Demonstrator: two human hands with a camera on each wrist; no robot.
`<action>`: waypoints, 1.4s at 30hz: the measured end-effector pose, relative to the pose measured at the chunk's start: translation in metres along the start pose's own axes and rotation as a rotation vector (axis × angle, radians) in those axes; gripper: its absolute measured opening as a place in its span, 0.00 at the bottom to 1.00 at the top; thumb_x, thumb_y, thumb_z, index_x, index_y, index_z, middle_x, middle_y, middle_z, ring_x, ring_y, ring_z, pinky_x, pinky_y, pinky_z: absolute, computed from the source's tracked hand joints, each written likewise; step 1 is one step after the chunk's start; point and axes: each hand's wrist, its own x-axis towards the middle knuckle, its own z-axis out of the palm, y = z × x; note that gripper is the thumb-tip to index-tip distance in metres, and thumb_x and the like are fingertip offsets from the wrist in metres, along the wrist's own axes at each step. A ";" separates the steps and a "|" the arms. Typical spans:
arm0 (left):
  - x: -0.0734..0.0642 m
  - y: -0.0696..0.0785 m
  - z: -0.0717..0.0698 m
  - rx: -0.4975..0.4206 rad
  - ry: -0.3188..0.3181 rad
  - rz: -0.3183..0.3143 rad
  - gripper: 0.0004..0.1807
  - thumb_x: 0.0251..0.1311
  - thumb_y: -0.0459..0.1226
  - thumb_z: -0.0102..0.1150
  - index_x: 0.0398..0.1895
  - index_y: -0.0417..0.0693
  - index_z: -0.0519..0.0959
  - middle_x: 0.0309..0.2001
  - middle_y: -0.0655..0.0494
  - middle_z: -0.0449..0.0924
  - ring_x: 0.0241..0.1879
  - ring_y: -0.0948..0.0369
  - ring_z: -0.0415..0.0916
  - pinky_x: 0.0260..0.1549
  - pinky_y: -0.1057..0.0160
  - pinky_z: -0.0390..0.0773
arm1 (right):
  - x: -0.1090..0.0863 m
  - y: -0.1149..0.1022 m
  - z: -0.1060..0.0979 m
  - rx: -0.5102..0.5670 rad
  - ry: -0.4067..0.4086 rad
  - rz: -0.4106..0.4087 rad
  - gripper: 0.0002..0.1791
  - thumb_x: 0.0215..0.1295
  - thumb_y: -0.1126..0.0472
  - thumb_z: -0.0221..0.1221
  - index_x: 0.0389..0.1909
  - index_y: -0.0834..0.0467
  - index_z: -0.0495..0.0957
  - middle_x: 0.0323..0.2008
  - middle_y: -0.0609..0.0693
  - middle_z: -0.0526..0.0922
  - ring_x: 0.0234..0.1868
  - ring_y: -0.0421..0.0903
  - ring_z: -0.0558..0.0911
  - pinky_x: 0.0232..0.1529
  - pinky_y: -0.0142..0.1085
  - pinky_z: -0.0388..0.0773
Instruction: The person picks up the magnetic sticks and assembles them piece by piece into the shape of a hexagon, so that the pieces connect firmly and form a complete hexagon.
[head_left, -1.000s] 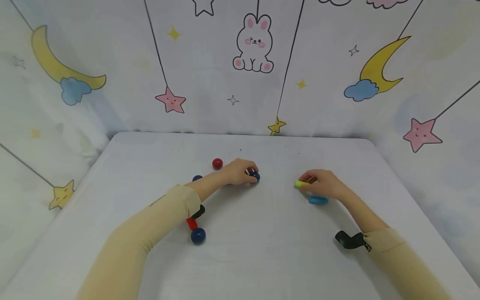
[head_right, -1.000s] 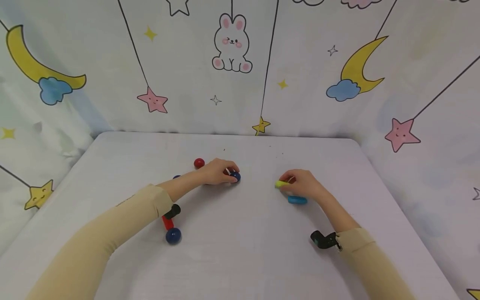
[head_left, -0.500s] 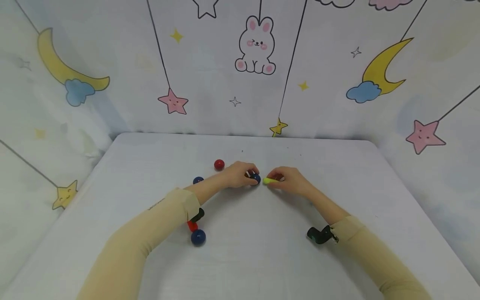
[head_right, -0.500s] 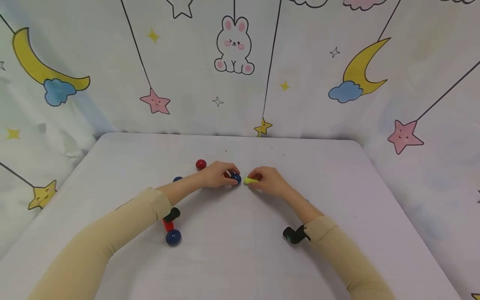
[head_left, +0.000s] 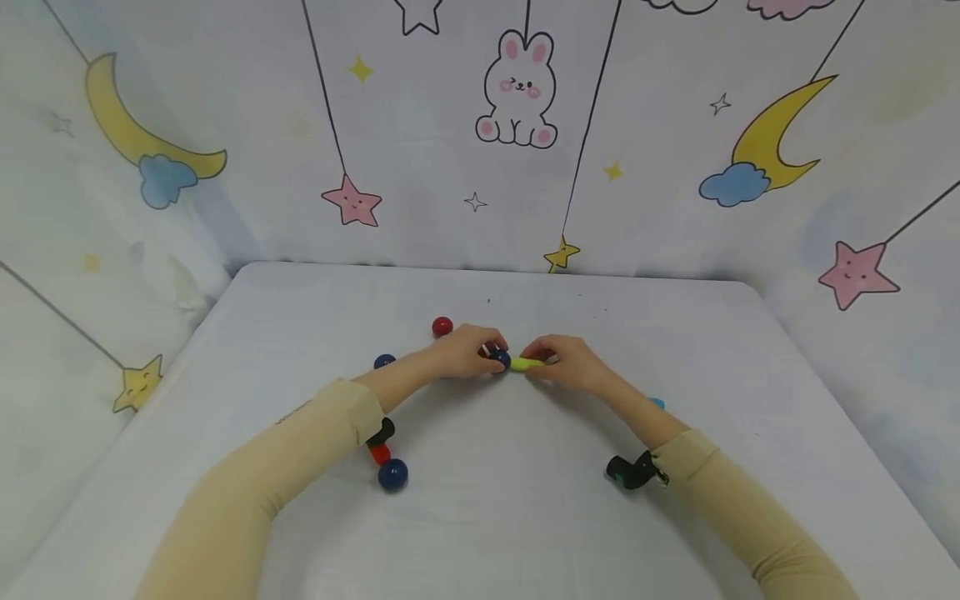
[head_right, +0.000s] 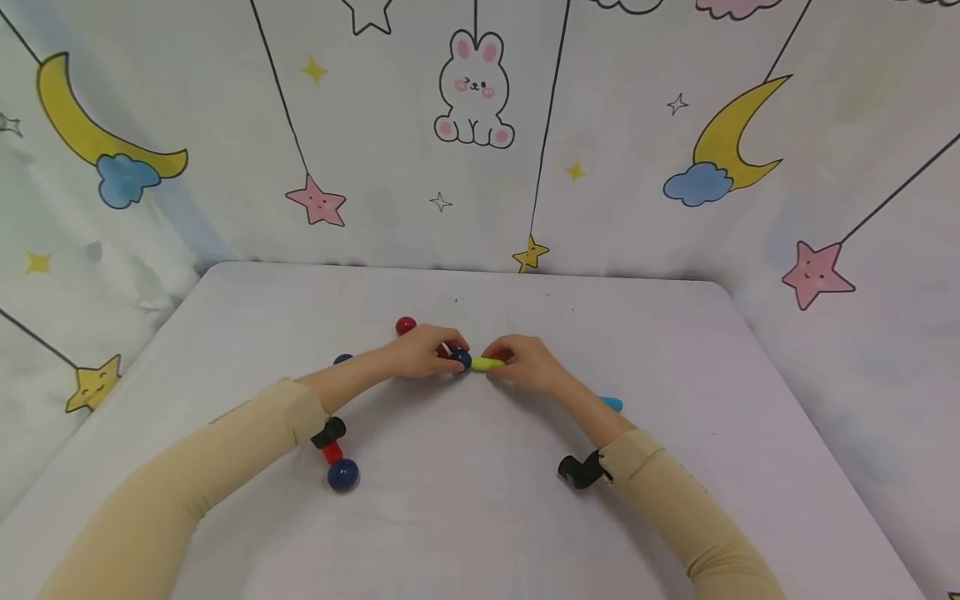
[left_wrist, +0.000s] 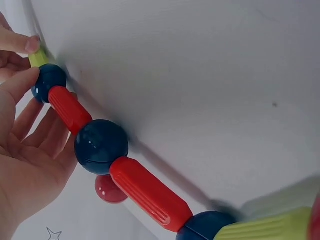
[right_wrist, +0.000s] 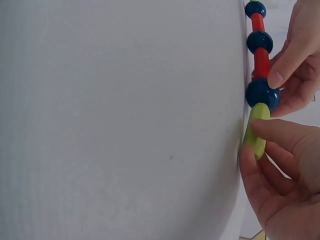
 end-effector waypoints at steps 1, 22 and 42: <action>-0.002 -0.001 -0.001 0.009 0.001 0.001 0.16 0.63 0.40 0.63 0.53 0.47 0.78 0.47 0.52 0.80 0.42 0.59 0.77 0.41 0.66 0.77 | 0.001 -0.001 0.001 0.007 -0.006 0.000 0.13 0.61 0.65 0.65 0.48 0.62 0.81 0.43 0.53 0.83 0.47 0.49 0.80 0.51 0.44 0.77; -0.019 -0.004 0.003 0.213 0.085 -0.023 0.11 0.62 0.44 0.64 0.44 0.51 0.83 0.43 0.58 0.81 0.41 0.62 0.73 0.37 0.63 0.74 | 0.028 -0.008 0.015 0.104 -0.082 0.031 0.13 0.65 0.60 0.62 0.49 0.56 0.82 0.45 0.48 0.83 0.45 0.45 0.80 0.47 0.40 0.77; -0.036 -0.016 -0.001 0.152 0.139 0.061 0.12 0.59 0.40 0.67 0.44 0.45 0.84 0.41 0.56 0.83 0.40 0.60 0.75 0.38 0.63 0.76 | 0.111 -0.027 0.037 0.142 -0.082 -0.003 0.23 0.67 0.62 0.60 0.62 0.56 0.73 0.57 0.54 0.76 0.56 0.50 0.76 0.57 0.41 0.73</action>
